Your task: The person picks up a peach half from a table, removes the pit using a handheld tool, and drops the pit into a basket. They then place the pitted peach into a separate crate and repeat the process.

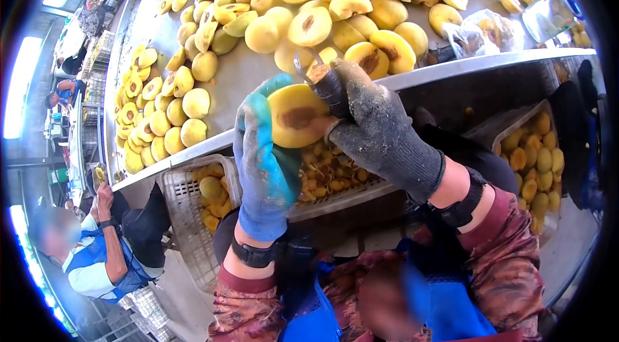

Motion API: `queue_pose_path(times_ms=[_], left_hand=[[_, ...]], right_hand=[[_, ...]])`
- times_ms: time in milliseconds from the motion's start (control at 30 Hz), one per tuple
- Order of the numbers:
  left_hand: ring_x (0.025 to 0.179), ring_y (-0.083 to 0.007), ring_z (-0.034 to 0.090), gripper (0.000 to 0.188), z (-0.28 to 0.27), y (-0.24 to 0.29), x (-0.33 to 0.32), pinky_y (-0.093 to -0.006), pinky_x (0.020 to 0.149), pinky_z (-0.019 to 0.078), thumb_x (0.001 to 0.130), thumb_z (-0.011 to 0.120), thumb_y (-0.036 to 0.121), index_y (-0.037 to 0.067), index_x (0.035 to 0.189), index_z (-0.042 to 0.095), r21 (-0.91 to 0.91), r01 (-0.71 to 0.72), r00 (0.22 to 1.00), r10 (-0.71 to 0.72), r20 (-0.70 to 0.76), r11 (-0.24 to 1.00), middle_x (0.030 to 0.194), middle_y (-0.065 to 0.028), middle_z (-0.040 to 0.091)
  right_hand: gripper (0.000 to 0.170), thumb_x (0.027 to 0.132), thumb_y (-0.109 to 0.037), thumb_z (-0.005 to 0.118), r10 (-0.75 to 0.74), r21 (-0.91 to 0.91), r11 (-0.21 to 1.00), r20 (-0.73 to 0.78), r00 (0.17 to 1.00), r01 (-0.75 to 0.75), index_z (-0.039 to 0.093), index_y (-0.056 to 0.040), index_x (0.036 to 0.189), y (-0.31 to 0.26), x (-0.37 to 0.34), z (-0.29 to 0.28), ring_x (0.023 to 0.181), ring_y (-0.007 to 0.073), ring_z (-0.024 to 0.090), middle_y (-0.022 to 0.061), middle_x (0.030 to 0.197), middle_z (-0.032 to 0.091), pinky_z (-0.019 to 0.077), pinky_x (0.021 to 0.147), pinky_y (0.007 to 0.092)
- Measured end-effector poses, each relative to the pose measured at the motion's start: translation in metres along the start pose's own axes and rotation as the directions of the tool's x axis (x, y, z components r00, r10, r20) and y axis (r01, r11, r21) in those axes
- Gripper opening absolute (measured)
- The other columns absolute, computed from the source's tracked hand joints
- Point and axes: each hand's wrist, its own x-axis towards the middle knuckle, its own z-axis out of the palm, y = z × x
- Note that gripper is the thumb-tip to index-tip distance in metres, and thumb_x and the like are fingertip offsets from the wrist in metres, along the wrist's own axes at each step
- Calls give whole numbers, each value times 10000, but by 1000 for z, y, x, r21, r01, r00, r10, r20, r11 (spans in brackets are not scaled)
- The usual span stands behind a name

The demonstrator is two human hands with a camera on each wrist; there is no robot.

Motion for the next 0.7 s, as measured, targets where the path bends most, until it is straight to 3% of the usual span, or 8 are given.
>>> queue_pose_path(times_ms=[33, 133, 167, 267, 333, 367, 567, 700], left_hand=[[1124, -212, 557, 399, -1, 1, -1, -363, 972, 458, 1006, 469, 319, 26, 1274, 511, 26, -4, 1000, 3, 15, 1000, 1227, -97, 563], [1076, -221, 595, 384, 6, 4, -3, -339, 854, 526, 969, 530, 339, 54, 1226, 529, -133, 98, 980, -119, -157, 986, 1175, -90, 588], [1073, -219, 599, 407, 1, 5, -4, -322, 823, 533, 955, 544, 344, 54, 1240, 524, -142, 115, 981, -135, -141, 983, 1181, -92, 591], [1070, -228, 609, 490, -11, 6, -2, -301, 756, 555, 926, 542, 360, 38, 1292, 495, -142, 109, 986, -126, -112, 984, 1214, -115, 590], [1074, -253, 614, 557, -5, 7, 2, -327, 748, 571, 923, 478, 370, 7, 1343, 455, -122, 32, 992, -47, -118, 992, 1254, -153, 576], [1103, -260, 599, 594, -5, 9, 3, -334, 728, 577, 915, 491, 367, 2, 1378, 422, -128, 24, 998, -31, -55, 991, 1283, -165, 558], [1152, -285, 572, 584, 1, 14, 1, -411, 930, 515, 923, 524, 359, -7, 1368, 429, -234, 53, 991, -22, 133, 971, 1268, -167, 563], [1133, -284, 579, 462, 6, 6, 2, -398, 985, 469, 1007, 439, 361, -3, 1287, 491, -186, -37, 998, 29, -48, 982, 1253, -164, 575]], right_hand=[[532, 755, -51, 725, -22, -47, 999, -27, 999, 21, 472, 4, 1220, 2, 1, -1, 902, 292, 648, 185, 961, 616, 505, 803, 362], [552, 740, -57, 729, 32, -3, 999, -92, 995, -33, 470, -12, 1225, 1, 5, -4, 888, 335, 656, 182, 954, 630, 513, 779, 387], [556, 734, -64, 739, -61, -30, 998, -127, 990, 58, 469, -13, 1217, 2, 5, -4, 866, 362, 653, 184, 920, 637, 515, 767, 394], [564, 731, -86, 757, 50, -18, 999, 32, 998, -50, 474, -19, 1215, -13, -6, 0, 877, 396, 645, 215, 931, 629, 517, 747, 398], [499, 787, -80, 721, -32, -61, 998, 27, 999, 34, 473, -11, 1214, -6, -17, 10, 868, 437, 628, 226, 917, 620, 515, 715, 421], [484, 801, -72, 706, 3, 1, 1000, 81, 997, -3, 470, -11, 1219, -5, -20, 12, 867, 441, 628, 225, 915, 618, 514, 711, 429], [487, 846, -25, 637, 86, -20, 996, 189, 978, -84, 422, 17, 1281, -4, -25, 20, 863, 438, 629, 242, 921, 615, 514, 695, 447], [499, 834, 9, 616, 40, -6, 999, 167, 985, -39, 406, 25, 1287, 1, -31, 34, 876, 434, 626, 240, 947, 615, 518, 696, 436]])
